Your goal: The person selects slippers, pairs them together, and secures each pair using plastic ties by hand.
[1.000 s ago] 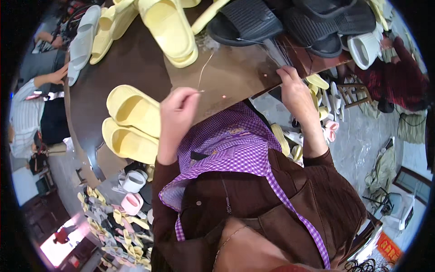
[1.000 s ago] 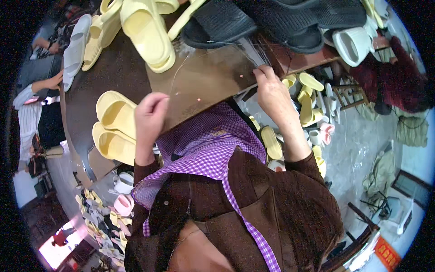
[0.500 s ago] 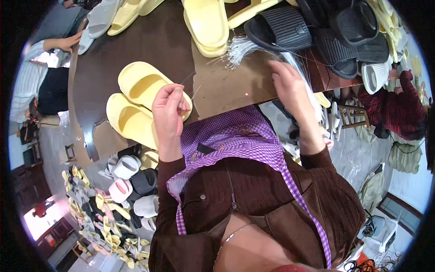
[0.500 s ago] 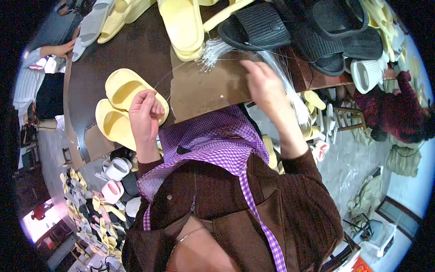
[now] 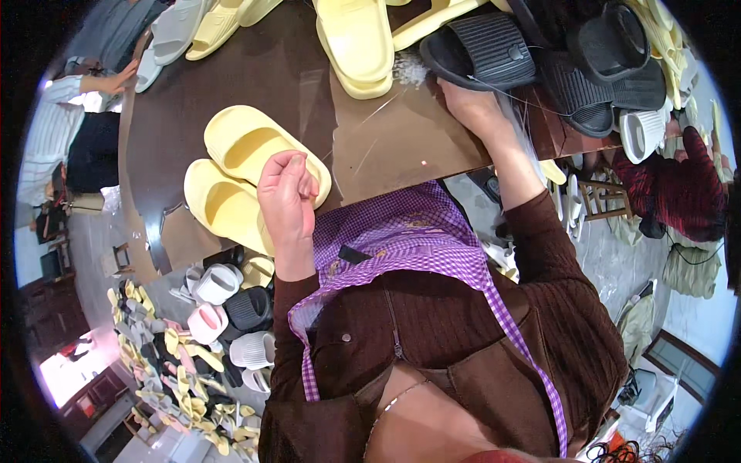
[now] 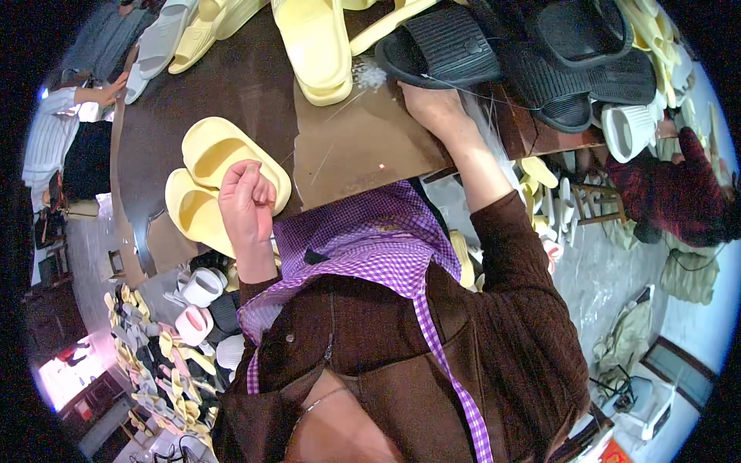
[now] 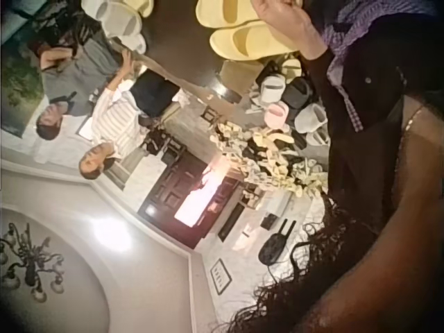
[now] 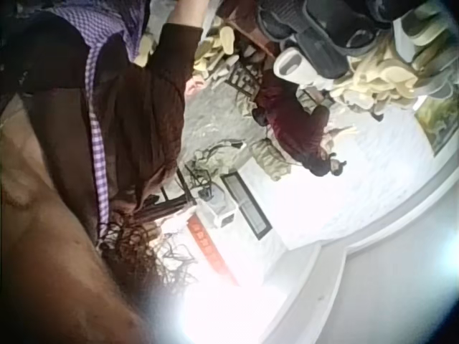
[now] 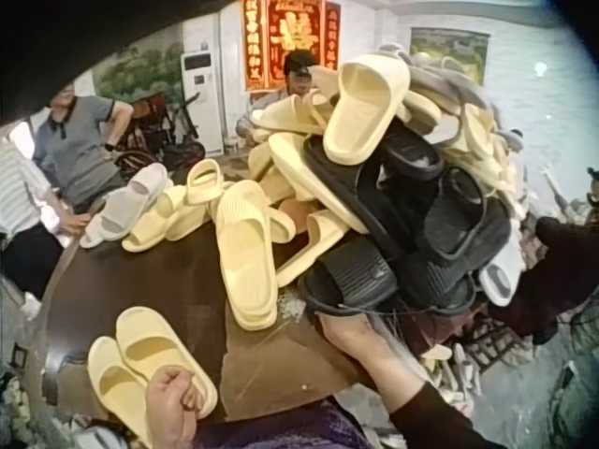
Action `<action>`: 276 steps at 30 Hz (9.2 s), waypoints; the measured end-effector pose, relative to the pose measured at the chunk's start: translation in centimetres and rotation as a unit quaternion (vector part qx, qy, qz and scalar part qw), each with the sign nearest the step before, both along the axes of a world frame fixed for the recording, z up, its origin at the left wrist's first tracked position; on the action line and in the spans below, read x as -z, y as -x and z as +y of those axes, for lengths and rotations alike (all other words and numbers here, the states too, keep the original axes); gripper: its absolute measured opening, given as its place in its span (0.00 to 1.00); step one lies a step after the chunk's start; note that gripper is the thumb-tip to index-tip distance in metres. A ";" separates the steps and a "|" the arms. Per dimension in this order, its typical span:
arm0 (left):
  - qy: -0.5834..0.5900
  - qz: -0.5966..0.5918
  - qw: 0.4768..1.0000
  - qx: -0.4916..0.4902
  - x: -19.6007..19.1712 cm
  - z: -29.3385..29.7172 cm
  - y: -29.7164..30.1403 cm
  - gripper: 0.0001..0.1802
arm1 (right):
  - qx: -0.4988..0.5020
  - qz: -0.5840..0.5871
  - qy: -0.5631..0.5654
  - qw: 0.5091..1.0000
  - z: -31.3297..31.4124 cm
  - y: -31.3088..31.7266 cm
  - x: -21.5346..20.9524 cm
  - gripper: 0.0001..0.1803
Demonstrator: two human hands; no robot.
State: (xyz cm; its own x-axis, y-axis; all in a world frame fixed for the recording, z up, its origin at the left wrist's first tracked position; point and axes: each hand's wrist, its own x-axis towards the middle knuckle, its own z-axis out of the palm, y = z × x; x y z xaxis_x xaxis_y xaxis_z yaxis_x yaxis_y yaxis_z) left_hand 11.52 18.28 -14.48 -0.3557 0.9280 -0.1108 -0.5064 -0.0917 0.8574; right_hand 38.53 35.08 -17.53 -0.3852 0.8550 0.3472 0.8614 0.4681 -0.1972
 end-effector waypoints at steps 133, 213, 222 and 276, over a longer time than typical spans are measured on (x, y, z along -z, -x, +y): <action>0.176 -0.237 0.952 0.079 -1.9 -7.6 1.4 0.05 | -0.389 -0.121 0.162 0.899 -5.9 23.6 -7.9 0.16; 0.084 -0.402 0.899 -0.155 1.2 -4.0 8.4 0.07 | -0.391 0.106 0.083 0.910 1.1 31.2 -4.8 0.10; 0.160 -0.226 0.946 -0.170 0.7 -1.5 10.6 0.05 | -0.446 0.180 0.371 0.794 0.1 34.9 -5.6 0.11; 0.026 0.161 0.985 -0.056 -3.7 7.7 10.4 0.04 | -0.276 0.400 0.211 0.848 -1.7 23.6 -6.6 0.05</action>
State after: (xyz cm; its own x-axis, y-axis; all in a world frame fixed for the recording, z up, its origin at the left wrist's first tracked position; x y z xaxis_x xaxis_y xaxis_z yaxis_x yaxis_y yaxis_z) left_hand 1.07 25.95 -10.77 -0.4796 0.8772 -0.0227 -0.1968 -0.0823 0.9770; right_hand 14.92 33.39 -10.88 -0.5525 0.7348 0.3935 0.0453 0.4978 -0.8661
